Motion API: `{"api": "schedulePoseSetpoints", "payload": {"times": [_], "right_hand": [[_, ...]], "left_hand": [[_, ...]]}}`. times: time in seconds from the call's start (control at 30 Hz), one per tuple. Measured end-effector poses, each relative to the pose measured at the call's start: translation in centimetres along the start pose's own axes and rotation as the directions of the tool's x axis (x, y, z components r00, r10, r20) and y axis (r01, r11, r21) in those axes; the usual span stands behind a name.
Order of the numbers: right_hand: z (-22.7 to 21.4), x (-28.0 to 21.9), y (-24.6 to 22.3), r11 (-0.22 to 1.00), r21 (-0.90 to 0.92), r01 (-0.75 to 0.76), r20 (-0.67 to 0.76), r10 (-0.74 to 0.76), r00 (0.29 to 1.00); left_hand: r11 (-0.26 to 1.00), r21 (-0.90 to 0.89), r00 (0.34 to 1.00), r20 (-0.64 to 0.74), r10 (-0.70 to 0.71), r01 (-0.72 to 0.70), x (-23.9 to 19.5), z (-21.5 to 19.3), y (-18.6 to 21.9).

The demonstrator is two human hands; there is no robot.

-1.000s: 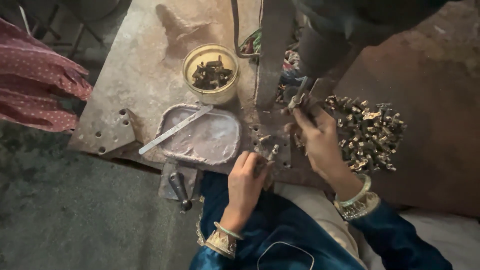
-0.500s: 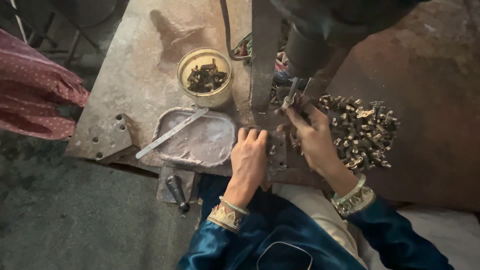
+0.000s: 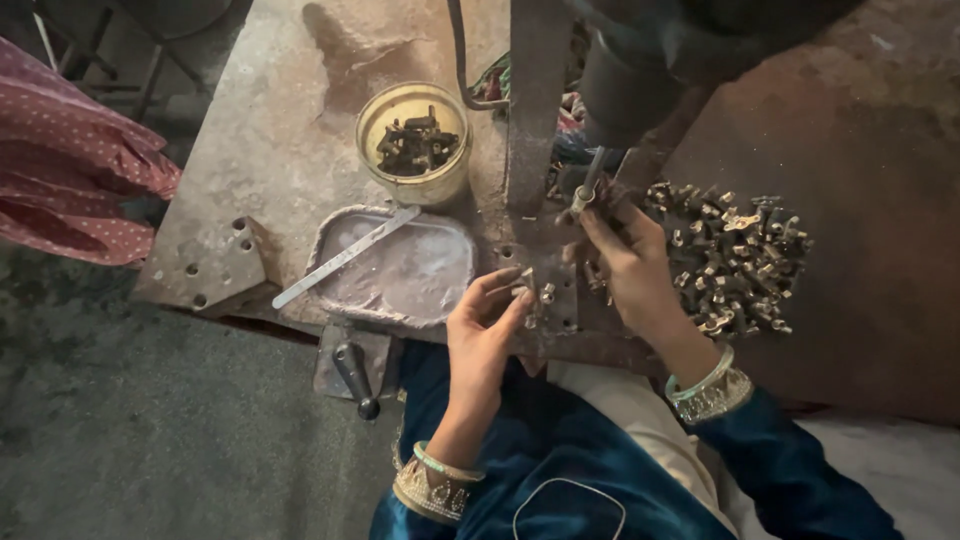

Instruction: Drilling holes into small metal components using a stationary drill press at a workbench.

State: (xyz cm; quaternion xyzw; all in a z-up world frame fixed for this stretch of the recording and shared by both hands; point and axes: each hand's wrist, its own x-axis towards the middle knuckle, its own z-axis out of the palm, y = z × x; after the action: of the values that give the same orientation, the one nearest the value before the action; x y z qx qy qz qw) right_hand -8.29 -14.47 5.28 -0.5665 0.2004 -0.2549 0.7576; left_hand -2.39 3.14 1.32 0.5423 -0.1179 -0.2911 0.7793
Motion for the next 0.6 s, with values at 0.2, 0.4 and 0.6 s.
{"api": "schedulePoseSetpoints", "payload": {"times": [0.2, 0.4, 0.6], "right_hand": [[0.4, -0.3, -0.3, 0.998, -0.01, 0.062, 0.016, -0.062, 0.998], [0.8, -0.6, -0.2, 0.997, -0.007, 0.075, 0.007, -0.074, 0.997], [0.9, -0.6, -0.1, 0.993, -0.115, 0.023, -0.045, -0.029, 0.999]], "left_hand": [[0.987, -0.107, 0.991, -0.045, -0.125, 0.12, -0.8, 0.2, 1.0], [0.983, -0.129, 0.989, -0.043, -0.14, 0.133, -1.7, 0.3, 1.2], [0.974, -0.155, 0.982, -0.062, -0.179, 0.168, -1.6, 0.0, 0.4]]}}
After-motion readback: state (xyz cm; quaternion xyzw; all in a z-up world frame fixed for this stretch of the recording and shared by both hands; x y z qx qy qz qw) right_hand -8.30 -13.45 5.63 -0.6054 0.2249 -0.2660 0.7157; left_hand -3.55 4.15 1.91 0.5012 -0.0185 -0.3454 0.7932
